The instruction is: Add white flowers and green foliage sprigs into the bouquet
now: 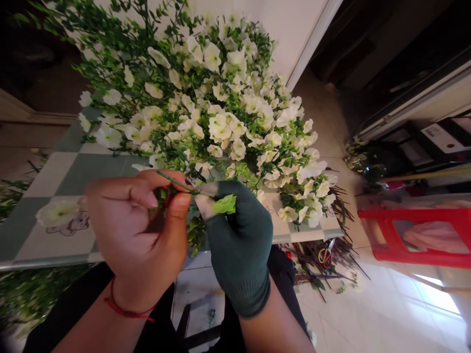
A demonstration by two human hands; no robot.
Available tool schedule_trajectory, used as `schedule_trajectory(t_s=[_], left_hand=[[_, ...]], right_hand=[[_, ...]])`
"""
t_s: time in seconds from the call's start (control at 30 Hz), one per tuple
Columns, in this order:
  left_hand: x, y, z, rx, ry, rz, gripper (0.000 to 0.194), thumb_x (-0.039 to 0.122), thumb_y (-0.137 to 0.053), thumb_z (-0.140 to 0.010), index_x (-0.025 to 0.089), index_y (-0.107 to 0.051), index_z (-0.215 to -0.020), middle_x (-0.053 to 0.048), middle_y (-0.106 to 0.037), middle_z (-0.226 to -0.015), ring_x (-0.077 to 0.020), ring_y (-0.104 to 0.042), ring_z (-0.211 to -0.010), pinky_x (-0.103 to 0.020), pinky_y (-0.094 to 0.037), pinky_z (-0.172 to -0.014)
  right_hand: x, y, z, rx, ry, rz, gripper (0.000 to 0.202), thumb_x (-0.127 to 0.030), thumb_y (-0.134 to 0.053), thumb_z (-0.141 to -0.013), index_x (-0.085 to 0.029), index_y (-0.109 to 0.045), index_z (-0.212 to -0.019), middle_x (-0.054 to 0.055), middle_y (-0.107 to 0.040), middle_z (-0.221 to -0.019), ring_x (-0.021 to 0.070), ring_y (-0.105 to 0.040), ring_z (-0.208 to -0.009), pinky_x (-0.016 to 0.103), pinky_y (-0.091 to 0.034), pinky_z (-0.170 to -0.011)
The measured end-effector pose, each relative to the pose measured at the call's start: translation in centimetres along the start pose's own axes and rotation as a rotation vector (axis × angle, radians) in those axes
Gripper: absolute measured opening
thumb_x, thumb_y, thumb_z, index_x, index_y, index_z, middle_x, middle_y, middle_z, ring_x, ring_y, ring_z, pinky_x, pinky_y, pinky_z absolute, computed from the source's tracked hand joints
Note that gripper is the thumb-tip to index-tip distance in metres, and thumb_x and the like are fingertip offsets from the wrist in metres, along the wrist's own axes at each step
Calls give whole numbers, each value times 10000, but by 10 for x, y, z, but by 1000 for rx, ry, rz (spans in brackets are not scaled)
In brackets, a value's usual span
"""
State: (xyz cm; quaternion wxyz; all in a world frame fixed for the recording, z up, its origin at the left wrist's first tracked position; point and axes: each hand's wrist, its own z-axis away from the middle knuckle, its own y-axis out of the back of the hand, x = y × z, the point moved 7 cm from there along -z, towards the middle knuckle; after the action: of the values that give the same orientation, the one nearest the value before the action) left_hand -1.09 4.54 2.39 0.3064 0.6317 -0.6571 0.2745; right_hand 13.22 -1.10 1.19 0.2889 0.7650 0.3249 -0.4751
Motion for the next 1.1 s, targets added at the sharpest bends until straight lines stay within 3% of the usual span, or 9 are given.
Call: schedule_trajectory(t_s=[0.4, 0.57, 0.67, 0.73, 0.8, 0.83, 0.9, 1.0, 1.1], left_hand=[[-3, -2, -1, -49, 71, 14, 341, 24, -709, -1014, 259, -463, -1035, 12, -684, -1025, -154, -711, -998, -364, -560, -905], [-4, -4, -1, -68, 93, 92, 285, 38, -724, -1021, 249, -542, -1079, 11, -690, -1049, -152, -715, -1077, -315, -571, -915], [-6, -1, -7, -55, 130, 172, 253, 65, -735, -1016, 246, -622, -1153, -12, -730, -1102, -167, -738, -1046, -331, -591, -913], [-7, 12, -16, 35, 96, 196, 211, 97, -714, -1020, 221, -678, -1187, -40, -762, -1119, -188, -759, -1032, -352, -607, -915], [-9, 38, -26, 219, 19, 127, 171, 126, -702, -1006, 187, -737, -1161, -50, -786, -1092, -194, -769, -1017, -361, -614, -937], [-14, 54, -30, 323, 36, 36, 158, 130, -721, -991, 178, -758, -1137, -43, -795, -1071, -191, -775, -1009, -361, -616, -955], [-23, 75, -39, 363, 90, -267, 215, 89, -709, -945, 160, -794, -1130, -46, -816, -1080, -195, -777, -1022, -346, -601, -952], [-52, 79, -45, 28, 287, -715, 241, 149, -700, -980, 214, -837, -1167, -34, -846, -1152, -224, -782, -1031, -378, -598, -980], [-72, 63, -35, -312, 296, -866, 190, 145, -725, -962, 228, -830, -1098, -56, -845, -1144, -281, -784, -1098, -421, -597, -1016]], right_hand=[[7, 3, -6, -20, -98, -9, 79, -199, -847, -900, -268, -809, -891, -78, -784, -801, 101, -688, -674, 248, -573, -685], [14, 2, -6, -17, -161, -126, 111, -246, -903, -887, -304, -851, -966, -78, -773, -808, 75, -584, -578, 241, -534, -614], [20, -1, -5, -20, -214, -235, 108, -265, -897, -909, -306, -834, -988, -68, -774, -830, 86, -629, -601, 233, -526, -581], [22, -1, -6, -14, -221, -266, 69, -275, -874, -931, -285, -819, -970, -52, -766, -837, 101, -667, -652, 239, -542, -603], [24, 1, -7, 8, -218, -276, 64, -285, -861, -939, -259, -803, -944, -40, -750, -825, 109, -671, -687, 247, -547, -634], [25, 2, -8, 25, -223, -288, 72, -287, -861, -935, -253, -798, -940, -38, -745, -824, 107, -664, -694, 247, -543, -641], [28, 4, -8, 52, -242, -329, 75, -281, -862, -922, -252, -796, -943, -42, -740, -829, 100, -650, -694, 238, -530, -639], [30, 3, -9, 77, -261, -357, 65, -251, -859, -892, -247, -799, -916, -47, -731, -825, 91, -640, -694, 223, -519, -631], [30, 2, -9, 101, -258, -337, 65, -244, -860, -866, -235, -803, -896, -43, -730, -819, 91, -638, -691, 221, -517, -627]])
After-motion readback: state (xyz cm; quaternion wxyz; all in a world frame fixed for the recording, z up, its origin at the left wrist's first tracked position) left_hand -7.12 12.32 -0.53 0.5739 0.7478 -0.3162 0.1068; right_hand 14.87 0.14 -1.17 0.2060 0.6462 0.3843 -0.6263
